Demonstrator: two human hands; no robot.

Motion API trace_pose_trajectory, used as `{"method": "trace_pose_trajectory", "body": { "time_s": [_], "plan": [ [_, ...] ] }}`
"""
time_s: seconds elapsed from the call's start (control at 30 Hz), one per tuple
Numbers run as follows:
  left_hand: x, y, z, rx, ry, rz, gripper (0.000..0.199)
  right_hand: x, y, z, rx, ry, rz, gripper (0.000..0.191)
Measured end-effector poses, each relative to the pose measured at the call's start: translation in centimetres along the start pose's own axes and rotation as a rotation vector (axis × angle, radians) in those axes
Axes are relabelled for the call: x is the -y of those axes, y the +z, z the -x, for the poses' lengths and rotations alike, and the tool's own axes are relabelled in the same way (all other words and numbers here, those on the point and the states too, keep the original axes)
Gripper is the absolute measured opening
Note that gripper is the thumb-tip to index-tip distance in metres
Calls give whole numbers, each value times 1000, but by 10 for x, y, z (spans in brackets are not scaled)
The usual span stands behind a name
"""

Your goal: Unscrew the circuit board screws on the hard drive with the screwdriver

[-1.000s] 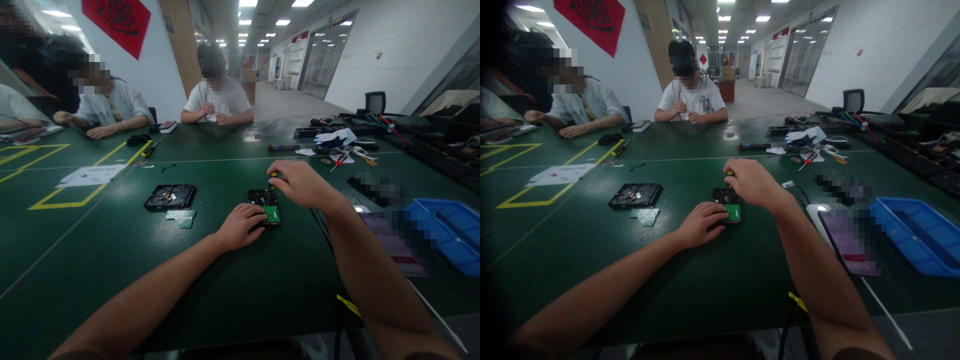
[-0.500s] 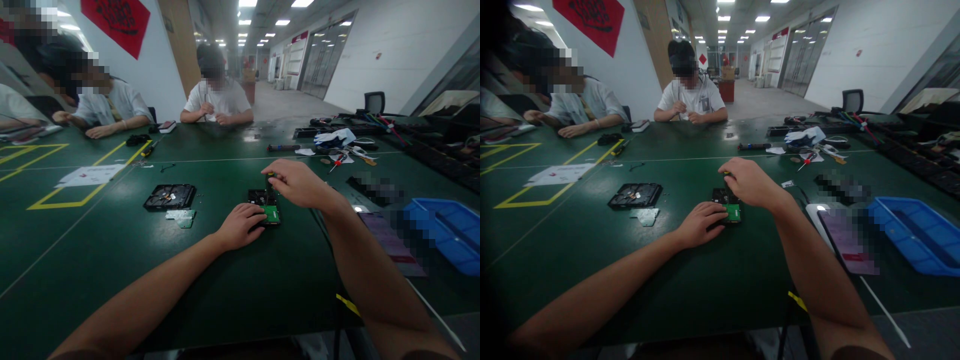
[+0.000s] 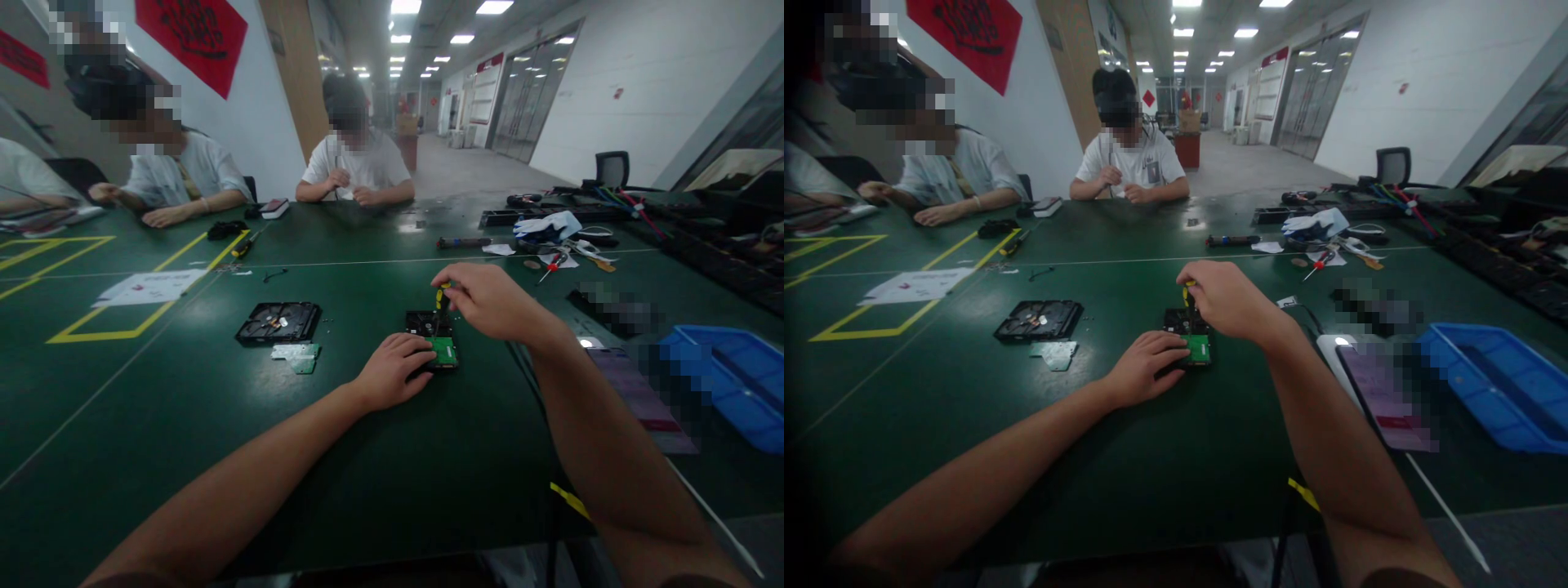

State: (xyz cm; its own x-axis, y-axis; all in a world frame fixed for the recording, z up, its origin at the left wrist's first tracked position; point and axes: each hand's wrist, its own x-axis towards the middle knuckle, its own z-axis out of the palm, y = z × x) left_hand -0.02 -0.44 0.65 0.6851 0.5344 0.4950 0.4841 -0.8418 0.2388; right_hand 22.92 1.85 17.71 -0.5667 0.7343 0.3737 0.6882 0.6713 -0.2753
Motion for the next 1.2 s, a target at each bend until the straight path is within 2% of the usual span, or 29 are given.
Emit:
{"method": "trace_pose_trajectory", "body": {
  "time_s": [0.13,0.33,0.6,0.7,0.83,1.0,1.2],
  "plan": [
    [-1,-1,0,5,-4,-2,37,0,1,-1,-13,1,19,21],
    [-2,-2,-1,11,-12,3,37,-1,0,-1,8,-19,32,21],
    [-2,-3,-1,16,-14,8,37,1,-3,-1,9,65,149,12],
    [-1,-2,0,10,-12,6,37,1,-3,-1,7,54,138,11],
    [-1,-1,0,7,-7,2,37,1,-1,0,22,10,51,22],
    [-2,-2,0,12,-11,1,37,-2,1,1,29,19,49,32],
    [-2,-2,0,12,-15,11,38,-2,0,-1,8,23,109,26]
  ]
}}
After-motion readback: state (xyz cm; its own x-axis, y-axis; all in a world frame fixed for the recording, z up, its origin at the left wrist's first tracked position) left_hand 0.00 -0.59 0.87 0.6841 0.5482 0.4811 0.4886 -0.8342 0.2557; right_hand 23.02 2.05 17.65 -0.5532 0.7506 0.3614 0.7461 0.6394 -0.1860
